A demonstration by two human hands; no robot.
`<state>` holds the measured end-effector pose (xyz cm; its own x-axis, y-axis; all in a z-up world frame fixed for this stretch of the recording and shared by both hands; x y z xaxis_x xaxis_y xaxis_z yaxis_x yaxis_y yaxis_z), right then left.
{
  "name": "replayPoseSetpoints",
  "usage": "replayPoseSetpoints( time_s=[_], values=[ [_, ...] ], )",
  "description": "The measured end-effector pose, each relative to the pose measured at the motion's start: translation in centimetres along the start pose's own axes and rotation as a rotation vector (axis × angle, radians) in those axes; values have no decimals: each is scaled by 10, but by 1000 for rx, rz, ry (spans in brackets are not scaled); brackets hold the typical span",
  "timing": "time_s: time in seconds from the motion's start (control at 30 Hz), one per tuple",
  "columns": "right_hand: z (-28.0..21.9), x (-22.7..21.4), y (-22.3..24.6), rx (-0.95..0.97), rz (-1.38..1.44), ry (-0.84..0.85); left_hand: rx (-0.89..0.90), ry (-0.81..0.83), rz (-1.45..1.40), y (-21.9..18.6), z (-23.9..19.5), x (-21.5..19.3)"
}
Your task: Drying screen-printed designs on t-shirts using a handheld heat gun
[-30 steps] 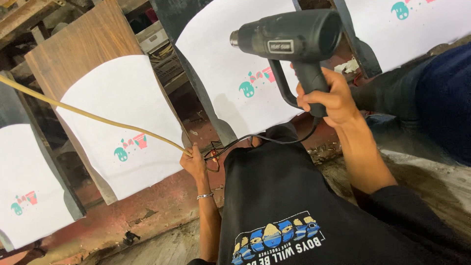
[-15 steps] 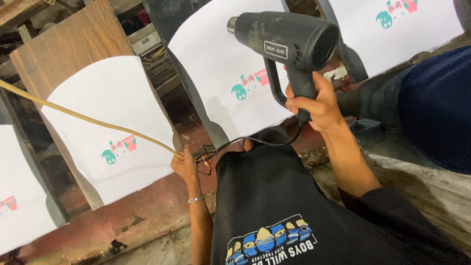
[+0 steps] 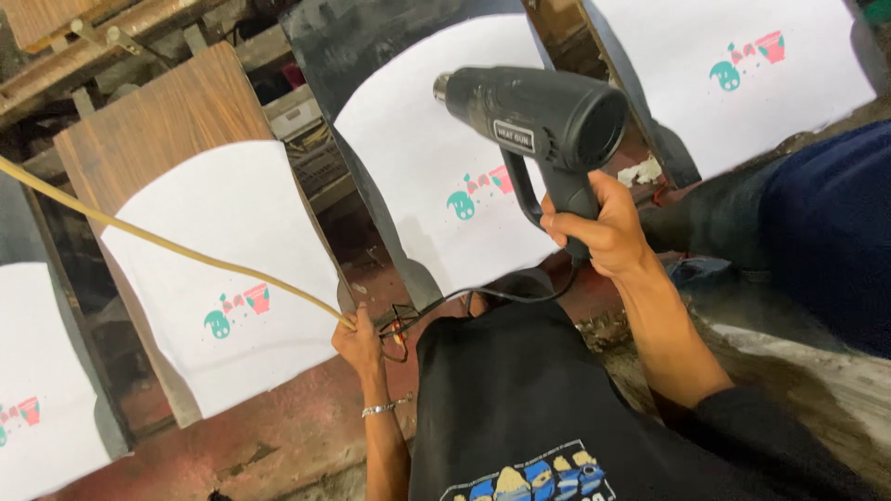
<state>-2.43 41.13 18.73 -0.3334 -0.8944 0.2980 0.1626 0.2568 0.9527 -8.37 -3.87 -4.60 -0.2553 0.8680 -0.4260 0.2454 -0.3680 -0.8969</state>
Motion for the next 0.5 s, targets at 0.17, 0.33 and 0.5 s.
replayPoseSetpoints(
  time_s=[0.17,0.33,0.5],
  values=[
    [2,-1,-1,-9,-1,21,40,7,51,-1,2,1],
    [4,1,8,51,-85,-58,152,48,95,-22,1,1],
    [6,0,3,23,1,-13,76,13,-17,-3,3,4]
  ],
)
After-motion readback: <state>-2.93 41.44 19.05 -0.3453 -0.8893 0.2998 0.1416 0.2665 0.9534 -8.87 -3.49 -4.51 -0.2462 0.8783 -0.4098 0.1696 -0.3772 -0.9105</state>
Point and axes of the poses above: each hand's wrist, its own z-axis towards the middle knuckle, its own x-axis out of the palm, y = z × x, the point moved 9 cm from there along z, towards the middle knuckle, and after that the axes turned 3 degrees about y, right-handed, at the moved point
